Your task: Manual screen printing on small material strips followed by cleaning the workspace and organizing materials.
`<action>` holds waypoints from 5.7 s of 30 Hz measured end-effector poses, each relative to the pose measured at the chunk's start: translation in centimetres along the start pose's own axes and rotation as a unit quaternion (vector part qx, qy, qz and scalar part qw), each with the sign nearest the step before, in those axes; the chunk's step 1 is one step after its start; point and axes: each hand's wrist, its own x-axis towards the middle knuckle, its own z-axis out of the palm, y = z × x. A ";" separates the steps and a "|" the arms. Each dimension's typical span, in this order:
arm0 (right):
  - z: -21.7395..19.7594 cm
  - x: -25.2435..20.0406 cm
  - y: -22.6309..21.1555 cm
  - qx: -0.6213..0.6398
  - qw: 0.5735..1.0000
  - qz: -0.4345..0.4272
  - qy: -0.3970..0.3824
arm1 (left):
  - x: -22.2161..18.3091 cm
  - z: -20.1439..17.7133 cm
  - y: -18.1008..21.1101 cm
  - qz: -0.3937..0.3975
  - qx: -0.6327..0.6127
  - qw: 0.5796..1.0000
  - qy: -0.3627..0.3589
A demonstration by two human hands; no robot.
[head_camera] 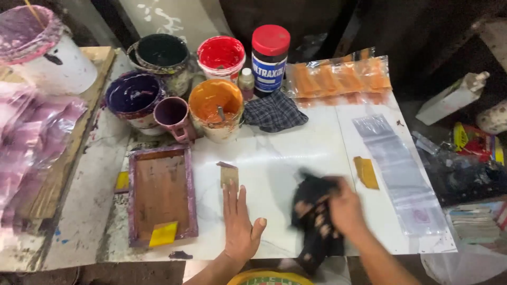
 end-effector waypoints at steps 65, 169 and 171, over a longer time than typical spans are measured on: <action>1.7 5.2 0.0 -0.433 0.846 -0.311 0.017 | -0.2 -0.3 -0.1 -0.073 0.042 0.994 -0.064; 12.3 -6.9 -6.5 -0.222 0.741 -0.583 -0.250 | -4.3 -7.1 -2.3 0.228 0.009 0.973 0.043; 9.9 -5.2 -1.9 -0.291 0.788 -0.510 -0.182 | -4.1 -7.2 -2.2 0.208 -0.019 0.977 0.033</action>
